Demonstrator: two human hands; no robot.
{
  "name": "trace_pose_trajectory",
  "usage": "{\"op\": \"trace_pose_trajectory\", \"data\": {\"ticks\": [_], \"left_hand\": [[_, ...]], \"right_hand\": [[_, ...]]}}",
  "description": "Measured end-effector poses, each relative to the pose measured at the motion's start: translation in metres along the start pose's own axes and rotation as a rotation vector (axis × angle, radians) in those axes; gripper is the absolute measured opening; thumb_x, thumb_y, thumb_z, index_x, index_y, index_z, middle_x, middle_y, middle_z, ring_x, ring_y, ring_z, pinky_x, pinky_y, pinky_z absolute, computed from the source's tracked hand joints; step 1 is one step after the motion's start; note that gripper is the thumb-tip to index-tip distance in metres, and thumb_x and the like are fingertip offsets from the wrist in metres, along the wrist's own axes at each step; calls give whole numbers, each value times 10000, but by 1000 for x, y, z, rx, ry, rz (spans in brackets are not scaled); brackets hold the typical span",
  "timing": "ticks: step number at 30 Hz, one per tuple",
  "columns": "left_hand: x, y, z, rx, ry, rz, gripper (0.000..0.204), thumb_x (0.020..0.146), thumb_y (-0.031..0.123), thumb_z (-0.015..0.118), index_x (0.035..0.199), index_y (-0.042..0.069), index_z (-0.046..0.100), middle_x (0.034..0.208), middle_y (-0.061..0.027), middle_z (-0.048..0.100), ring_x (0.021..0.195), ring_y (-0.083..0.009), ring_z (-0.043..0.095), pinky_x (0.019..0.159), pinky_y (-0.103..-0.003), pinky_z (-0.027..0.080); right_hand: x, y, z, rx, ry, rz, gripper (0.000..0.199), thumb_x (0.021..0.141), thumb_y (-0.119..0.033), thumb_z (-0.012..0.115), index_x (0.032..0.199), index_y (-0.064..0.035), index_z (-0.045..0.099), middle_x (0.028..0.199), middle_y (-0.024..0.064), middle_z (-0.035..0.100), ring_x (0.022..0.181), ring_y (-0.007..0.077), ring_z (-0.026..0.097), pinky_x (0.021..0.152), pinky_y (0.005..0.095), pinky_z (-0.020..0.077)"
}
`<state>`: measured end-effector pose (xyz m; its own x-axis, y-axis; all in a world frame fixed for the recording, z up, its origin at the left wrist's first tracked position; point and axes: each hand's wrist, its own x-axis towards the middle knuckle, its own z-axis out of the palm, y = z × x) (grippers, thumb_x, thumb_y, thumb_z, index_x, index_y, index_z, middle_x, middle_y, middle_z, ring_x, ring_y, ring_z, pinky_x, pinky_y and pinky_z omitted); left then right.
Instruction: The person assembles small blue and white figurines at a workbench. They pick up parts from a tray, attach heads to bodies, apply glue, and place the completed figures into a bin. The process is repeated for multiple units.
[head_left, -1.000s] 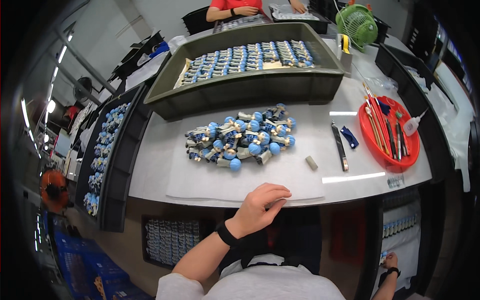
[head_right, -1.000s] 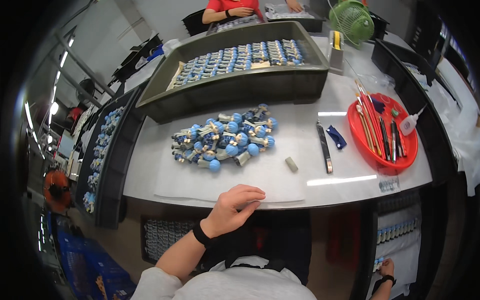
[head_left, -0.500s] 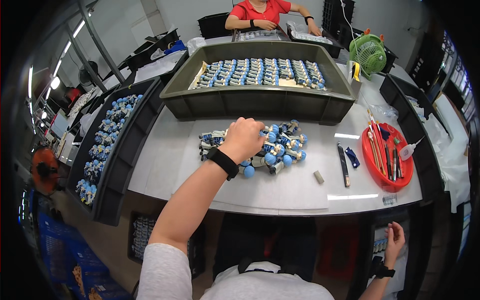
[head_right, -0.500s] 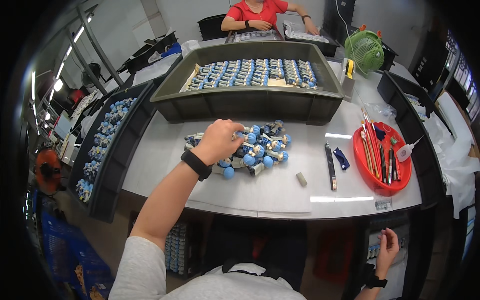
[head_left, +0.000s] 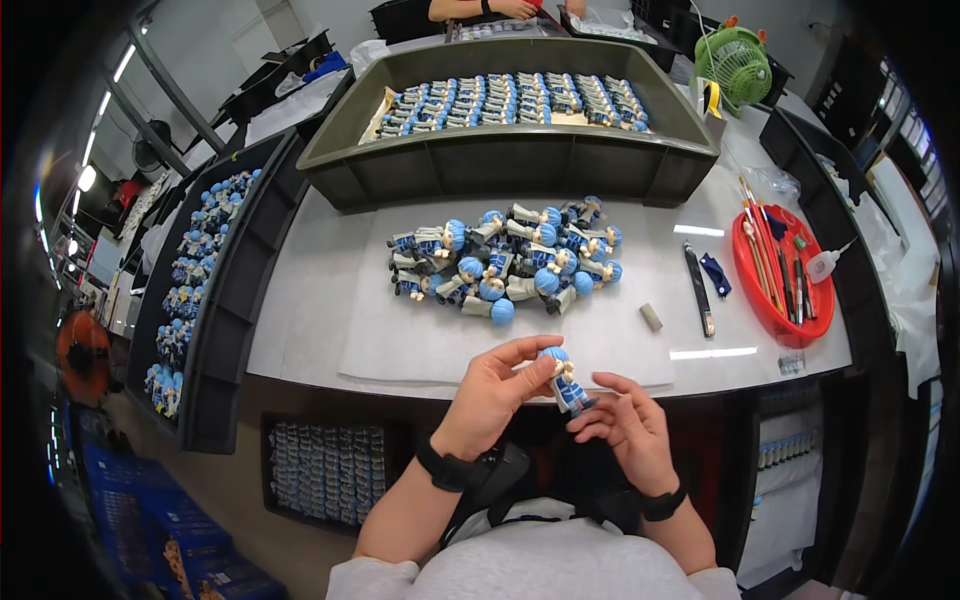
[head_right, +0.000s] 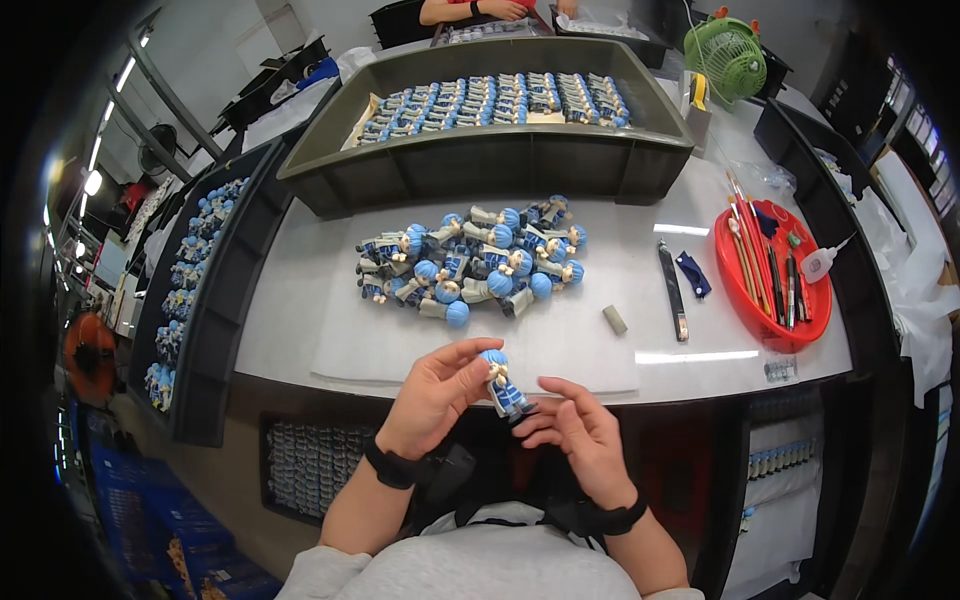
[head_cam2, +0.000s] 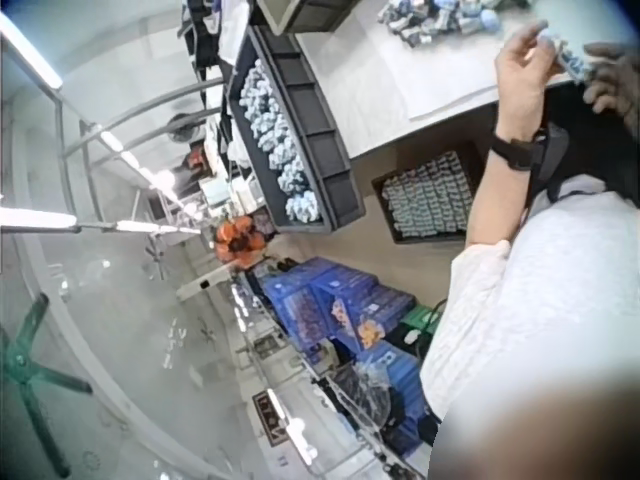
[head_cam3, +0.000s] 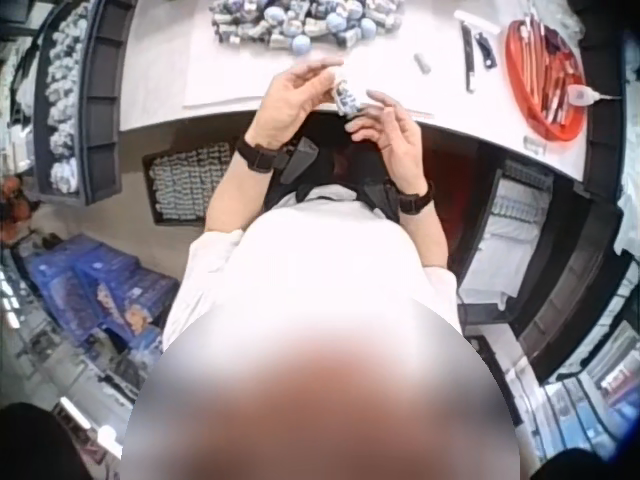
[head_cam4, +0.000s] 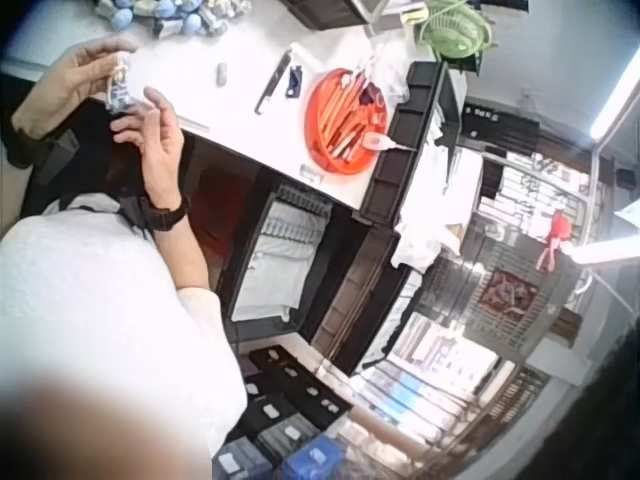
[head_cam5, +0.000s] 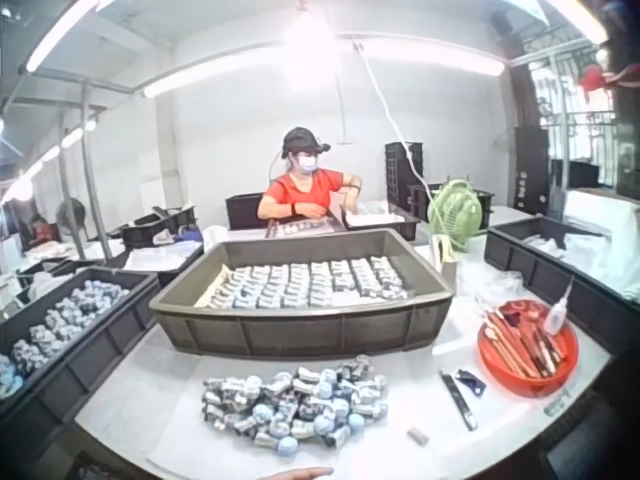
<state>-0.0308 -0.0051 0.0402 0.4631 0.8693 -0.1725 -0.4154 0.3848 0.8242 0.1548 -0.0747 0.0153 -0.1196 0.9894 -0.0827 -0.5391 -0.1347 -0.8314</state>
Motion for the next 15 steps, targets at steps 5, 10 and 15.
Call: {"op": "trace_pose_trajectory", "data": {"ticks": [5, 10, 15], "left_hand": [[-8, -11, -10, 51, 15, 11, 338, 906, 44, 572, 1232, -32, 522, 1123, -114, 610, 992, -168, 601, 856, -319, 505], [-7, -15, -12, 100, -6, 52, 378, 900, 26, 569, 1270, -20, 504, 1236, -157, 565, 1085, -192, 571, 889, -318, 495], [-5, -23, -10, 123, -7, 70, 392, 899, 36, 577, 1281, -11, 504, 1221, -147, 573, 1072, -177, 572, 892, -310, 497]], "right_hand": [[5, 11, 13, -61, -18, 16, 378, 952, -163, 517, 1260, 44, 442, 1048, 179, 607, 884, 230, 645, 751, 312, 542], [3, 16, 10, -194, 78, -187, 447, 836, 0, 659, 1241, 14, 472, 1129, 129, 586, 935, 161, 606, 795, 273, 518], [1, 19, 7, -351, 157, -286, 493, 771, 22, 719, 1213, 8, 500, 1160, 109, 578, 959, 135, 580, 799, 260, 502]]}}
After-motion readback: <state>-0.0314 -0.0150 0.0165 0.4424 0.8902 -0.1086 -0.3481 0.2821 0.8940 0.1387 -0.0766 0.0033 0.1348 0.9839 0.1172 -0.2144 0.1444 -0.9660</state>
